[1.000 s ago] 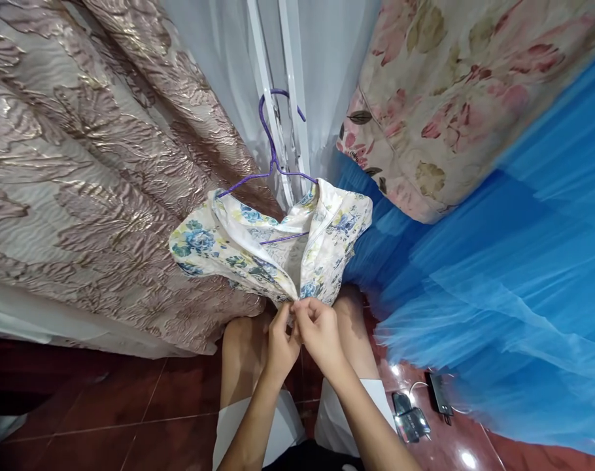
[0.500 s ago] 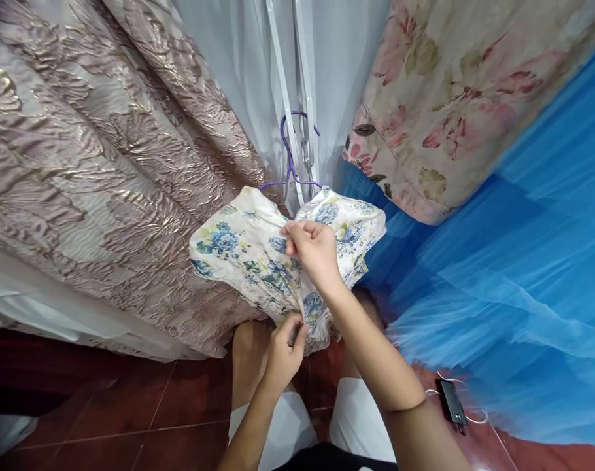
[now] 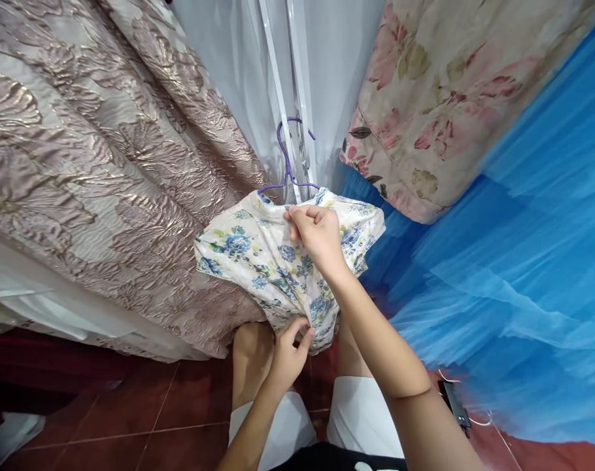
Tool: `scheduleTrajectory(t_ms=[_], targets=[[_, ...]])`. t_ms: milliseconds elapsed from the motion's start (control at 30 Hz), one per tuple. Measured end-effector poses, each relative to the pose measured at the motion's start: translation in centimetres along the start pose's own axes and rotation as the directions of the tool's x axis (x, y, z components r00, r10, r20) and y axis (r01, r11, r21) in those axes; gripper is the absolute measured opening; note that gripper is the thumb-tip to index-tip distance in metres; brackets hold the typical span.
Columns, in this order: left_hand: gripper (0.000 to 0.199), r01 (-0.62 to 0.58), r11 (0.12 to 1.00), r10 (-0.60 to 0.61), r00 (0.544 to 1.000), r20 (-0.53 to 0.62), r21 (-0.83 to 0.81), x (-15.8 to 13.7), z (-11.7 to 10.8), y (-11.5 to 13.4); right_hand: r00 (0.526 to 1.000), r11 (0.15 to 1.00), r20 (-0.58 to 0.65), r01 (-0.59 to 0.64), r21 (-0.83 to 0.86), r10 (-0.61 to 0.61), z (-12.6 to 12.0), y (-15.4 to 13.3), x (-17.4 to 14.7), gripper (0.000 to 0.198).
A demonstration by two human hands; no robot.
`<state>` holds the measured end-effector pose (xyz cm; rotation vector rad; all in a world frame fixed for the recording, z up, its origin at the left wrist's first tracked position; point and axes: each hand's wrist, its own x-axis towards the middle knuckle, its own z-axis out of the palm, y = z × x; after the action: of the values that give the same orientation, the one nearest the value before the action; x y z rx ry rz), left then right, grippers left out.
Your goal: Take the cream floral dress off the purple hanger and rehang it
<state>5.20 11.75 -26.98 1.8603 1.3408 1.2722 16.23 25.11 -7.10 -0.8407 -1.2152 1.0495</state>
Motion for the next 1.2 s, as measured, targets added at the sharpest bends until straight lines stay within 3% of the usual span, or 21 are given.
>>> scheduleTrajectory(t_ms=[100, 200, 267, 367, 433, 667, 800, 967, 1100, 1200], targets=[[0.016, -0.203, 0.977, 0.210, 0.968, -0.136, 0.065, 3.6, -2.7, 1.7, 1.000, 0.999, -0.005, -0.022, -0.050, 0.022, -0.6, -0.4, -1.3, 0.024], [0.019, -0.422, 0.876, 0.478, 0.823, -0.308, 0.234, 9.1, -6.3, 4.9, 1.000, 0.997, 0.009, -0.028, -0.072, 0.029, -1.0, -0.7, -2.4, 0.023], [0.026, -0.503, 0.799, 0.593, 0.752, -0.288, 0.331, 12.8, -8.2, 7.2, 0.999, 0.997, 0.032, -0.032, -0.074, 0.035, -1.3, -0.9, -2.7, 0.024], [0.024, -0.559, 0.752, 0.625, 0.773, -0.107, 0.350, 17.1, -9.5, 9.5, 0.998, 0.997, 0.056, -0.025, -0.068, 0.028, -1.7, -1.0, -2.5, 0.023], [0.017, -0.579, 0.744, 0.630, 0.774, -0.062, 0.332, 18.7, -9.3, 10.0, 0.998, 0.998, 0.062, -0.009, -0.060, 0.013, -2.0, -0.7, -2.1, 0.022], [0.019, -0.509, 0.752, 0.621, 0.759, -0.194, 0.418, 19.3, -7.5, 10.3, 0.998, 0.998, -0.026, 0.057, 0.003, -0.057, -1.3, 1.8, -1.6, 0.029], [0.023, -0.476, 0.770, 0.614, 0.732, -0.295, 0.425, 20.6, -8.8, 10.8, 0.999, 0.999, -0.032, 0.029, -0.026, -0.030, -0.7, 3.4, -1.7, 0.029], [0.021, -0.350, 0.848, 0.520, 0.699, -0.491, 0.399, 23.2, -14.7, 7.6, 0.997, 0.986, 0.050, -0.051, -0.161, 0.060, -2.2, 6.5, -3.9, 0.027], [0.021, -0.268, 0.934, 0.358, 0.706, -0.611, 0.237, 23.7, -19.2, 1.2, 0.993, 0.963, 0.056, -0.090, -0.256, 0.107, -3.5, 8.4, -6.6, 0.024], [0.022, -0.170, 0.985, 0.127, 0.752, -0.647, -0.004, 22.8, -19.8, -3.9, 0.983, 0.951, 0.087, -0.135, -0.279, 0.165, -3.6, 9.3, -8.1, 0.024]])
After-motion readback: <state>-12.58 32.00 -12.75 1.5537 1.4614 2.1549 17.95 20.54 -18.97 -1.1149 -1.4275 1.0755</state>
